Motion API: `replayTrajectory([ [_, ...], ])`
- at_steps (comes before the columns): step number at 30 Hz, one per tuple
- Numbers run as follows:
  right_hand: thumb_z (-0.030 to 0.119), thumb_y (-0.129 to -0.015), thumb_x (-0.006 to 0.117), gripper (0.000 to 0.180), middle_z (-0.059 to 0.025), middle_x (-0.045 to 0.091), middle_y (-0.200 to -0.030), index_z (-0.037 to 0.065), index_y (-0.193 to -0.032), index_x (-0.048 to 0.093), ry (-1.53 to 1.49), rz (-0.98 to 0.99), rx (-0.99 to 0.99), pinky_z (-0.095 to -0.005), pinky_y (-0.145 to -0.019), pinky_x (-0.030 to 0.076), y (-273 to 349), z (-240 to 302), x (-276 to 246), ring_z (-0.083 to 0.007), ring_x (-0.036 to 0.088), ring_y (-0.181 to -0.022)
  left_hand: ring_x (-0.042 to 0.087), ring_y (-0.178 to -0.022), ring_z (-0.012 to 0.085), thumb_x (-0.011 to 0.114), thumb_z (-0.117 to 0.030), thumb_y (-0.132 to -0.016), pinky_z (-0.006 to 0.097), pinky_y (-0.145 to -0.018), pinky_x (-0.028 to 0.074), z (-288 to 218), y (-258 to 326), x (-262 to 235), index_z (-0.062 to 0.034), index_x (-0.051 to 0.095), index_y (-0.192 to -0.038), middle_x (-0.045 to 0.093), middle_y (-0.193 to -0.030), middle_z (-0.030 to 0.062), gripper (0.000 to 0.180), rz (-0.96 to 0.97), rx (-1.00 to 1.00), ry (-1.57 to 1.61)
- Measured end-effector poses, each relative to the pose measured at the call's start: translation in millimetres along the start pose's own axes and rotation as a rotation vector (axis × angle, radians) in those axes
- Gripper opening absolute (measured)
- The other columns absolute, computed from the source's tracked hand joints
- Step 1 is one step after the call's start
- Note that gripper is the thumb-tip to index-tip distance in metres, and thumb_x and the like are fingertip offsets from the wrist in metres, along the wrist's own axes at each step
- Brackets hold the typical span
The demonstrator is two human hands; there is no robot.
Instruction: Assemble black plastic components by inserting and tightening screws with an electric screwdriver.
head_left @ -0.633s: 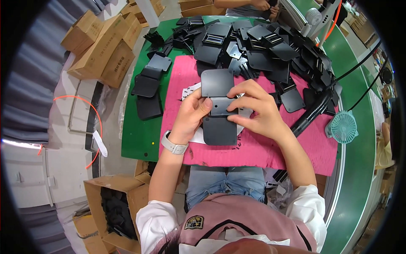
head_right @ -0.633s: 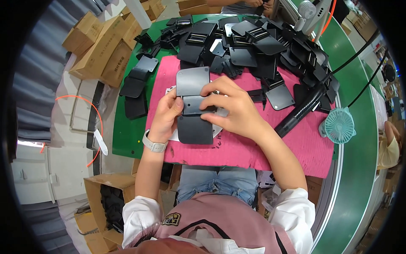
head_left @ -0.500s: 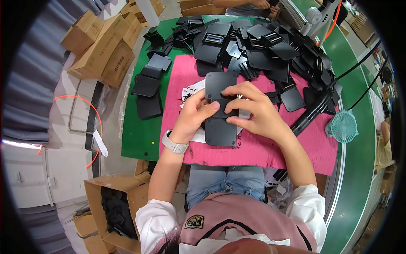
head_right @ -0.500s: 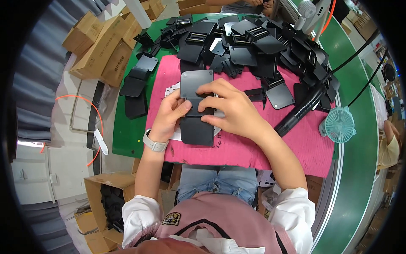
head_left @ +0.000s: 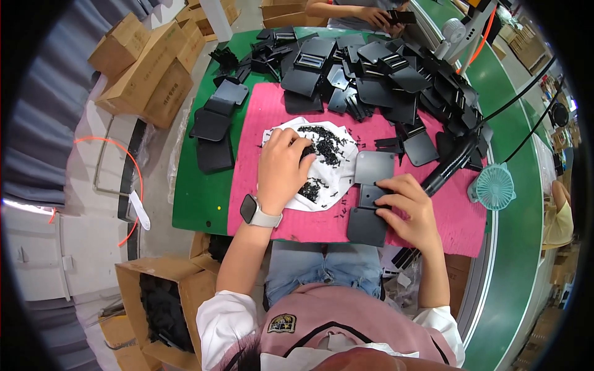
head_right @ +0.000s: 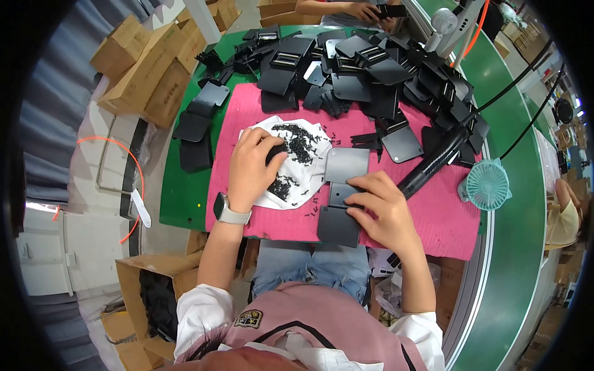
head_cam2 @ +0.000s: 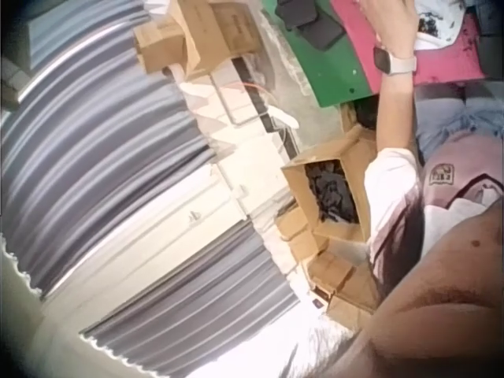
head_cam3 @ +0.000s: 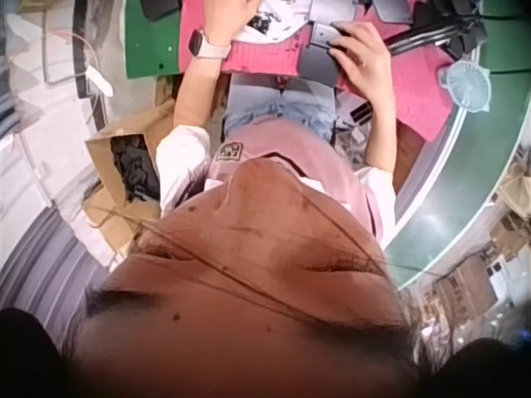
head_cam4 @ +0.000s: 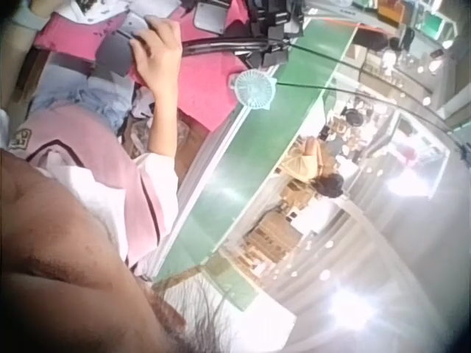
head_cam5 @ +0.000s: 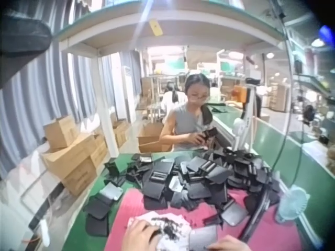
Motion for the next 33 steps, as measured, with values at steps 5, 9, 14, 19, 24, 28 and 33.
replayTrajectory([
  [5, 0.001, -0.066, 0.073, 0.022, -0.0118, 0.063, -0.107, 0.002, -0.087, 0.065, -0.002, 0.001, 0.003, -0.0365, -0.081, 0.049, -1, 1, 6, -0.0309, 0.058, -0.097, 0.053, -0.083, 0.0293, 0.070, -0.004, -0.070, 0.039, -0.073, 0.043, -2, 4, 4, -0.0017, 0.060, -0.077, 0.054, -0.081, 0.0089, 0.012, -0.007, 0.008, -0.029],
  [9, 0.003, -0.070, 0.071, 0.019, -0.0133, 0.066, -0.093, 0.001, -0.088, 0.066, 0.209, -0.349, 0.139, -0.0348, -0.076, 0.050, 6, -9, -24, -0.0288, 0.063, -0.086, 0.053, -0.082, 0.0272, 0.070, -0.007, -0.073, 0.038, -0.072, 0.041, -4, 4, 0, -0.0039, 0.057, -0.077, 0.053, -0.080, 0.0078, 0.014, -0.092, 0.022, -0.041],
  [14, 0.027, -0.083, 0.069, 0.031, -0.0119, 0.063, -0.067, 0.001, -0.099, 0.066, 0.794, -0.596, 0.609, -0.0366, -0.057, 0.048, 24, -59, -62, -0.0282, 0.062, -0.059, 0.055, -0.078, 0.0277, 0.069, -0.012, -0.076, 0.039, -0.070, 0.042, -5, 3, -3, -0.0040, 0.057, -0.078, 0.054, -0.078, 0.0074, 0.015, -0.143, 0.022, -0.030],
  [19, 0.044, -0.080, 0.068, 0.054, -0.0136, 0.061, -0.061, -0.001, -0.110, 0.062, 1.008, -0.582, 0.685, -0.0398, -0.058, 0.049, 12, -92, -56, -0.0297, 0.061, -0.056, 0.058, -0.074, 0.0303, 0.066, -0.010, -0.080, 0.040, -0.066, 0.046, -2, 5, 0, -0.0019, 0.057, -0.080, 0.059, -0.076, 0.0106, 0.012, -0.195, 0.025, 0.086],
  [24, 0.041, -0.077, 0.070, 0.058, -0.0112, 0.059, -0.058, -0.004, -0.112, 0.060, 0.558, -0.576, 0.767, -0.0367, -0.058, 0.047, -1, -108, -58, -0.0227, 0.057, -0.052, 0.062, -0.075, 0.0318, 0.064, -0.007, -0.082, 0.040, -0.065, 0.049, -2, 8, 0, 0.0001, 0.058, -0.087, 0.063, -0.081, 0.0131, 0.010, -0.213, 0.034, 0.160],
  [28, 0.030, -0.079, 0.065, 0.045, -0.0067, 0.059, -0.060, -0.007, -0.103, 0.059, 0.230, -0.530, 0.811, -0.0294, -0.055, 0.045, 0, -113, -60, -0.0169, 0.055, -0.051, 0.064, -0.071, 0.0311, 0.066, -0.005, -0.080, 0.038, -0.062, 0.050, -4, 10, -2, -0.0004, 0.063, -0.093, 0.065, -0.079, 0.0141, 0.015, -0.214, -0.037, 0.233],
  [33, 0.018, -0.084, 0.054, 0.036, -0.0111, 0.058, -0.072, -0.004, -0.113, 0.054, -0.812, -0.802, 0.501, -0.0289, -0.055, 0.045, -3, -96, -56, -0.0182, 0.054, -0.057, 0.063, -0.070, 0.0286, 0.069, -0.004, -0.077, 0.035, -0.062, 0.049, -3, 7, 0, -0.0004, 0.064, -0.083, 0.065, -0.078, 0.0124, 0.009, -0.206, -0.004, 0.225],
])
Point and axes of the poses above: each hand's wrist, its own y-axis away from the middle knuckle, its own x-axis out of the palm, z = x × y, the point moved 2 cm from there along -y, towards the middle knuckle
